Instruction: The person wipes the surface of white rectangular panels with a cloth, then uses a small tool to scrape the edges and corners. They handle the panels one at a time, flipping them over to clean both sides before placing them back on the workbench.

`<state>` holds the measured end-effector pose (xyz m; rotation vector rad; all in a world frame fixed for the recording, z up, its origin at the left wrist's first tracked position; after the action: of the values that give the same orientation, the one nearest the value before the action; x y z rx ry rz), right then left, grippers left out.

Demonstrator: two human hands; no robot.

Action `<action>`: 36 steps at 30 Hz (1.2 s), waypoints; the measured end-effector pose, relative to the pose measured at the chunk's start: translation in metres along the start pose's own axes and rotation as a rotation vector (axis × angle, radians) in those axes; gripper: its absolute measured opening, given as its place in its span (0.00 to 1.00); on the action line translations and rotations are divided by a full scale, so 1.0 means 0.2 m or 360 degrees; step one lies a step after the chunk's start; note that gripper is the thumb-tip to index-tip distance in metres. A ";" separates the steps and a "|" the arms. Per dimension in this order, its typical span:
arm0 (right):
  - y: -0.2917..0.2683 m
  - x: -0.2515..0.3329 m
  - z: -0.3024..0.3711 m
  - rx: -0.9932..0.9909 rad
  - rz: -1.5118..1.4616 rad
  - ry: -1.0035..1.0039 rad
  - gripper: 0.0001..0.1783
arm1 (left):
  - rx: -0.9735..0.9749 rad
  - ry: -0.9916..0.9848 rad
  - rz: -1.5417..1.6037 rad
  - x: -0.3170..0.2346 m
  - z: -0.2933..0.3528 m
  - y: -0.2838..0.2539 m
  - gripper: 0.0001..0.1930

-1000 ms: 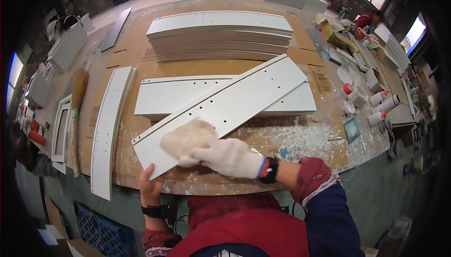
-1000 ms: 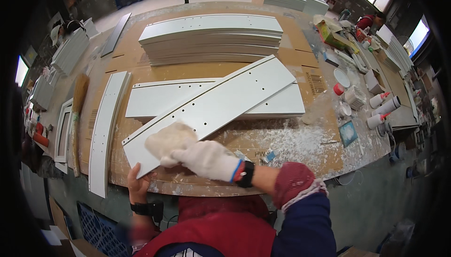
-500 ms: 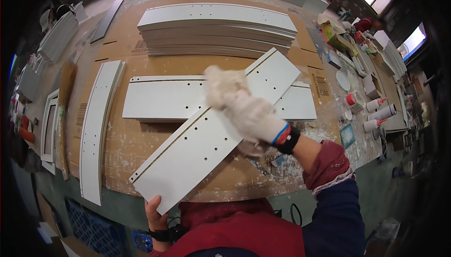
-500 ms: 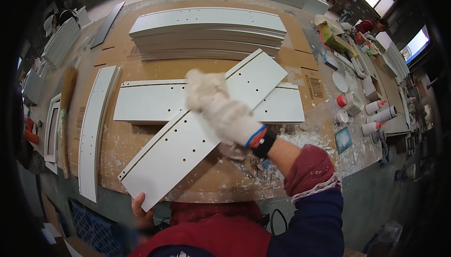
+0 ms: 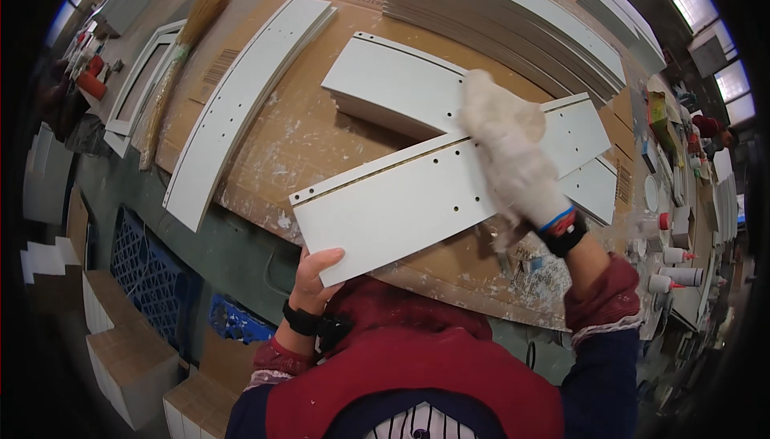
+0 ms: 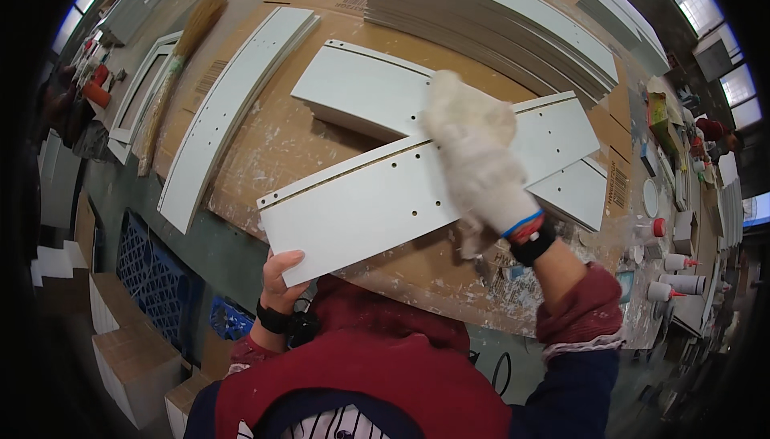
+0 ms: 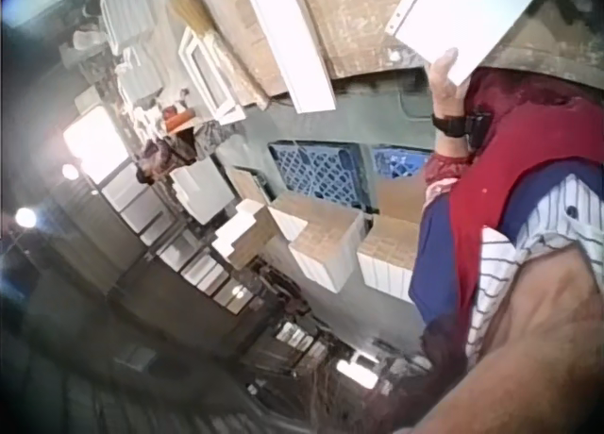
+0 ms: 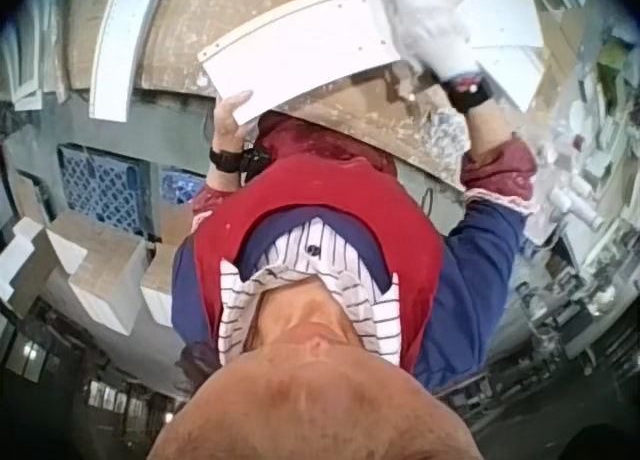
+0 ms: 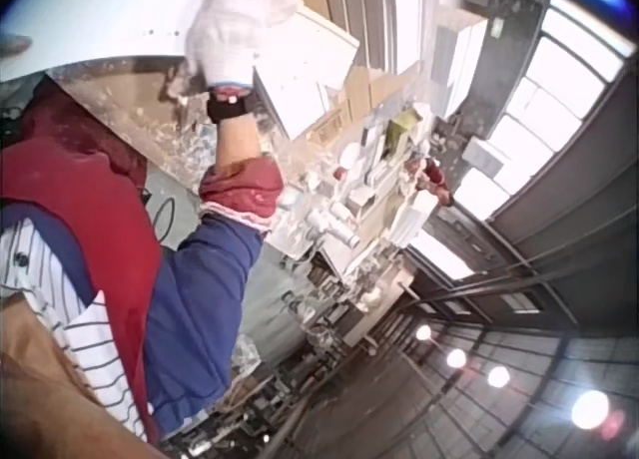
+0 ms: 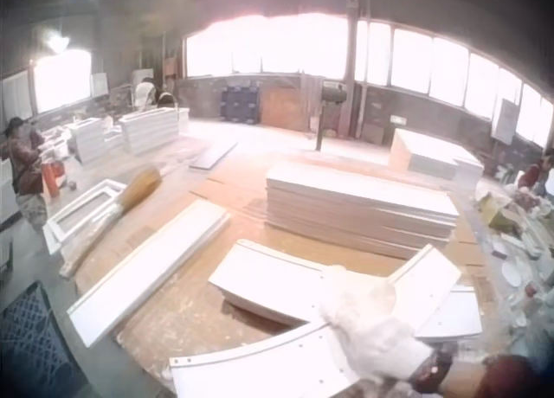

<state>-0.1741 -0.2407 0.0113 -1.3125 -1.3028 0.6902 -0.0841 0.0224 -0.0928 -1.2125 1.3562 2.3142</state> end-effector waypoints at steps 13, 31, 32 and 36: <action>-0.11 -0.15 0.00 -0.0253 0.0203 0.0309 0.11 | 0.0197 0.0060 0.0385 0.03 0.09 0.00 0.30; 0.19 0.99 0.25 0.0995 -0.1120 -0.0478 0.22 | 0.0564 0.0138 0.0765 0.03 0.14 0.01 0.32; 0.11 0.86 0.20 0.0930 -0.1177 -0.0201 0.23 | 0.0436 0.0109 0.0791 0.04 0.13 0.00 0.31; -0.21 0.25 0.18 -0.0356 -0.1846 0.0781 0.16 | 0.0115 0.0014 0.0627 0.10 0.07 -0.03 0.25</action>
<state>-0.2090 -0.1920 0.0571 -0.6121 -1.4575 -0.5611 -0.1016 0.0317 -0.1071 -1.0076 1.8032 2.4810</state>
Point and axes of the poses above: each hand's wrist, its own z-axis away from the middle knuckle, its own y-axis out of the palm, x = y × z, the point moved 6 cm from there along -z, towards the middle knuckle, and after that the axes turned 14 degrees about -z, right-handed, at the moved point
